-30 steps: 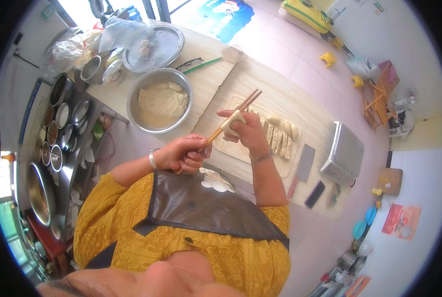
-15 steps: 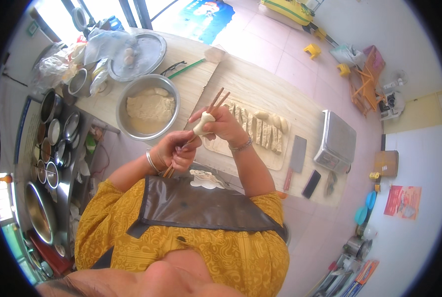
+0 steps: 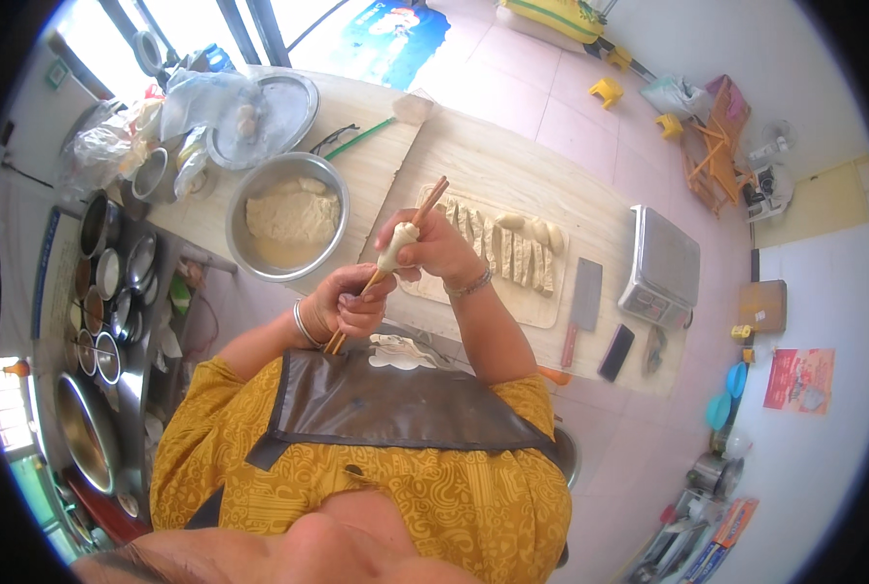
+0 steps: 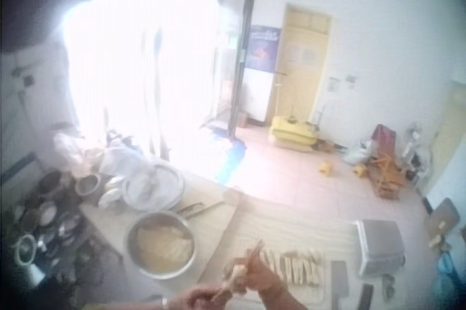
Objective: The person ladles liquid from a pot and then uses chopsticks to twist and shape pieces of dough into decorative rolls on a table.
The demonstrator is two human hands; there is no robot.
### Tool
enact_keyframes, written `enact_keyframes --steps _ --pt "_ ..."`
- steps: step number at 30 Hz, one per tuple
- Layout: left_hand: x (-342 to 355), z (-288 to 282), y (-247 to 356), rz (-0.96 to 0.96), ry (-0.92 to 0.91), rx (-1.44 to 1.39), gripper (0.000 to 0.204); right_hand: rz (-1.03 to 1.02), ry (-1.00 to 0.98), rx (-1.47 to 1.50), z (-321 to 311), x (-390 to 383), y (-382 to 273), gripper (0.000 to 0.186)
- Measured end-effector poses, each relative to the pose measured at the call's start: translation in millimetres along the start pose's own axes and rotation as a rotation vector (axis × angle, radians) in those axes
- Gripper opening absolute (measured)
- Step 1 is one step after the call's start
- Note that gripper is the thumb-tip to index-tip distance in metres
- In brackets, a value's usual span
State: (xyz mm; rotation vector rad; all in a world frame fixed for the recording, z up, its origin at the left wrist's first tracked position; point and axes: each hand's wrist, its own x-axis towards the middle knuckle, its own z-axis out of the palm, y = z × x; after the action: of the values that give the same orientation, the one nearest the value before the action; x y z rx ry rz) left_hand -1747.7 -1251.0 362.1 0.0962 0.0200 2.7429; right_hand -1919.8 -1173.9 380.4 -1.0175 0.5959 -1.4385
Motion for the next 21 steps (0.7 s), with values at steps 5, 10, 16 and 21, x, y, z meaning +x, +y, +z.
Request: enact_keyframes --steps 5,10,16,21 --pt "11 22 -4 0.536 0.791 1.243 0.04 0.186 0.547 -0.483 17 0 12 0.02" --pt "3 22 11 0.254 0.643 0.892 0.049 0.208 0.2 -0.213 13 -4 -13 0.029" --pt "8 -9 1 -0.086 -0.023 0.115 0.055 0.064 -0.184 -0.018 -14 -11 5 0.027" --pt "4 17 -10 0.706 0.954 1.742 0.034 0.304 0.446 -0.334 14 -11 4 0.021"
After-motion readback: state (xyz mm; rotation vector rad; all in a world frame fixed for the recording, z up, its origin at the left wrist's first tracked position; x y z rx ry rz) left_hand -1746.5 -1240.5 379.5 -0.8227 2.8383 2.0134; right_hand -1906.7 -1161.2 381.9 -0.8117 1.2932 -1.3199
